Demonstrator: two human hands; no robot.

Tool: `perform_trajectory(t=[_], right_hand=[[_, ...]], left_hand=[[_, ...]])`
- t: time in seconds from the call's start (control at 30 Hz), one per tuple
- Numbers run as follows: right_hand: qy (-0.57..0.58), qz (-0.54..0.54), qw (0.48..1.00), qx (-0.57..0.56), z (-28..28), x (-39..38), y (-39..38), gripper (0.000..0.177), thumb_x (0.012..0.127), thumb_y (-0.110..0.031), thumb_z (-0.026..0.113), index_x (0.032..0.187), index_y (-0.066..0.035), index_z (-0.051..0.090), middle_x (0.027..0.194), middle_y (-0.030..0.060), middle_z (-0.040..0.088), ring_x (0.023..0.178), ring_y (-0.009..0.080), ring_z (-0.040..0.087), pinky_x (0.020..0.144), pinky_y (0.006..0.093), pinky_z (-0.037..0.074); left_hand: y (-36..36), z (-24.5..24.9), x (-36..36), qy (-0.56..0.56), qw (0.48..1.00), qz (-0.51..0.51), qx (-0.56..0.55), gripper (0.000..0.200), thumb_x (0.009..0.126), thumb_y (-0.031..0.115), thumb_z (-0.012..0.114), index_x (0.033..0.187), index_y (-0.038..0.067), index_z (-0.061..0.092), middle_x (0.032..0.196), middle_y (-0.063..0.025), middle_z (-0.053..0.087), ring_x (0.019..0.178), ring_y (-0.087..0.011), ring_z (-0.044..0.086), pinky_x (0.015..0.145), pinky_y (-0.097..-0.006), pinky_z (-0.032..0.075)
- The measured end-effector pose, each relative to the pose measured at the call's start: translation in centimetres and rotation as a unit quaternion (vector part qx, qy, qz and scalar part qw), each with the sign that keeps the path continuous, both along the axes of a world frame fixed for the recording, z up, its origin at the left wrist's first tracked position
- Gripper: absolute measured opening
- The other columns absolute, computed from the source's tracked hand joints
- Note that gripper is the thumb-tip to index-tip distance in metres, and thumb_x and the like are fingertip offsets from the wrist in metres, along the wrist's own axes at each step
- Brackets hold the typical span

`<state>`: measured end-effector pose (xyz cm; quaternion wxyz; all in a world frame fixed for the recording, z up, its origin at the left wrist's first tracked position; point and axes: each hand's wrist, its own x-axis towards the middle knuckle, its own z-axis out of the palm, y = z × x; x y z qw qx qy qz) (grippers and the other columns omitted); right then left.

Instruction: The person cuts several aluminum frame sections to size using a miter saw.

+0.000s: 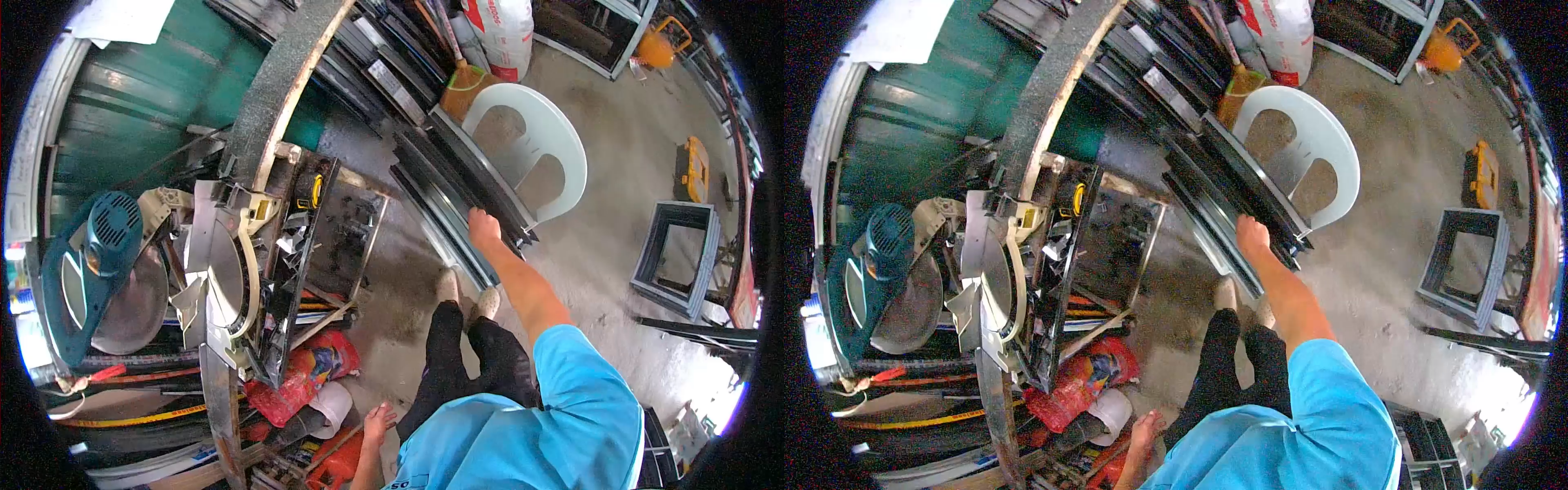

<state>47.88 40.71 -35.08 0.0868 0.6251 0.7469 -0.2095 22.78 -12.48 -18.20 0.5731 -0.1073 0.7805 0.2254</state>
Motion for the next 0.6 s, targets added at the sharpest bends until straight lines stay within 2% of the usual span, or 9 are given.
perform_trajectory(t=[0.07,0.13,0.17,0.2,0.27,0.3,0.4,0.53,0.6], right_hand=[[0.015,-0.006,1.0,-0.003,0.5,0.2,-0.5,0.029,0.087,-0.014,0.066,0.111,-0.002,0.056,0.107,0.0201,0.066,0.094,0.0356,0.072,0.077,0.0445,0.061],[0.074,-0.043,0.995,0.054,1.8,1.1,-1.7,0.03,0.087,-0.017,0.066,0.111,-0.002,0.056,0.107,0.0214,0.066,0.095,0.0371,0.071,0.076,0.0451,0.06],[0.12,-0.072,0.988,0.068,2.7,1.7,-2.2,0.028,0.088,-0.018,0.066,0.111,-0.003,0.058,0.11,0.0228,0.067,0.097,0.0403,0.07,0.079,0.0479,0.058],[0.118,-0.074,0.988,0.07,2.7,2.4,-2.4,0.028,0.088,-0.018,0.066,0.111,-0.003,0.058,0.11,0.0228,0.067,0.097,0.0403,0.07,0.079,0.0479,0.058],[0.208,-0.174,0.96,0.077,3.0,3.0,-2.6,0.027,0.089,-0.019,0.066,0.11,-0.003,0.062,0.109,0.0234,0.069,0.098,0.0428,0.068,0.085,0.0504,0.055],[0.213,-0.221,0.95,0.062,3.4,3.5,-2.4,0.029,0.089,-0.02,0.068,0.111,-0.003,0.064,0.105,0.0237,0.07,0.1,0.0438,0.067,0.088,0.0524,0.052],[0.239,-0.225,0.944,0.023,4.6,4.5,-2.3,0.032,0.088,-0.023,0.07,0.112,-0.003,0.065,0.101,0.0238,0.071,0.103,0.0435,0.066,0.088,0.0511,0.052],[0.278,-0.285,0.917,0.008,0.4,5.7,-1.5,0.033,0.086,-0.024,0.072,0.111,-0.002,0.072,0.11,0.024,0.071,0.107,0.0403,0.068,0.094,0.0459,0.052],[0.283,-0.311,0.907,-0.016,-0.8,5.9,-1.1,0.033,0.087,-0.023,0.07,0.112,-0.002,0.073,0.112,0.0248,0.071,0.109,0.039,0.068,0.095,0.0442,0.052]], left_hand=[[0.8,0.1,0.8,0.002,1.0,0.002,0.012,0.052,0.099,0.042,0.064,0.133,0.003,0.058,0.127,-0.0135,0.066,0.111,-0.0292,0.067,0.09,-0.0453,0.054],[-1.1,1.0,1.7,-0.007,1.0,-0.001,0.007,0.051,0.1,0.041,0.063,0.133,0.003,0.059,0.127,-0.013,0.067,0.111,-0.0282,0.067,0.089,-0.0443,0.054],[-1.3,0.4,1.9,-0.01,1.0,-0.024,0.004,0.049,0.1,0.041,0.062,0.132,0.004,0.06,0.127,-0.012,0.067,0.109,-0.0278,0.067,0.089,-0.043,0.054],[-1.2,0.1,2.2,-0.011,0.999,-0.046,0.005,0.048,0.1,0.041,0.062,0.132,0.004,0.06,0.126,-0.011,0.067,0.108,-0.0275,0.067,0.088,-0.0418,0.054],[-1.9,0.5,2.9,-0.001,0.998,-0.056,-0.007,0.047,0.1,0.041,0.062,0.13,0.004,0.062,0.125,-0.0105,0.068,0.107,-0.027,0.067,0.087,-0.0407,0.054],[-1.9,1.0,3.2,0.011,0.998,-0.064,-0.019,0.046,0.1,0.041,0.062,0.128,0.004,0.065,0.124,-0.01,0.069,0.106,-0.0265,0.067,0.086,-0.0396,0.054],[-1.9,2.4,4.0,0.036,0.992,-0.117,-0.028,0.042,0.1,0.039,0.062,0.123,0.004,0.068,0.12,-0.0093,0.07,0.102,-0.0245,0.067,0.084,-0.0376,0.054],[-6.6,0.2,3.3,0.042,0.995,-0.085,0.029,0.04,0.099,0.037,0.063,0.118,0.003,0.071,0.118,-0.0089,0.071,0.099,-0.0231,0.067,0.083,-0.0369,0.054],[-9.5,-1.0,2.2,0.076,0.983,-0.164,0.039,0.04,0.099,0.038,0.064,0.119,0.004,0.07,0.115,-0.008,0.071,0.096,-0.0221,0.066,0.082,-0.0366,0.054]])
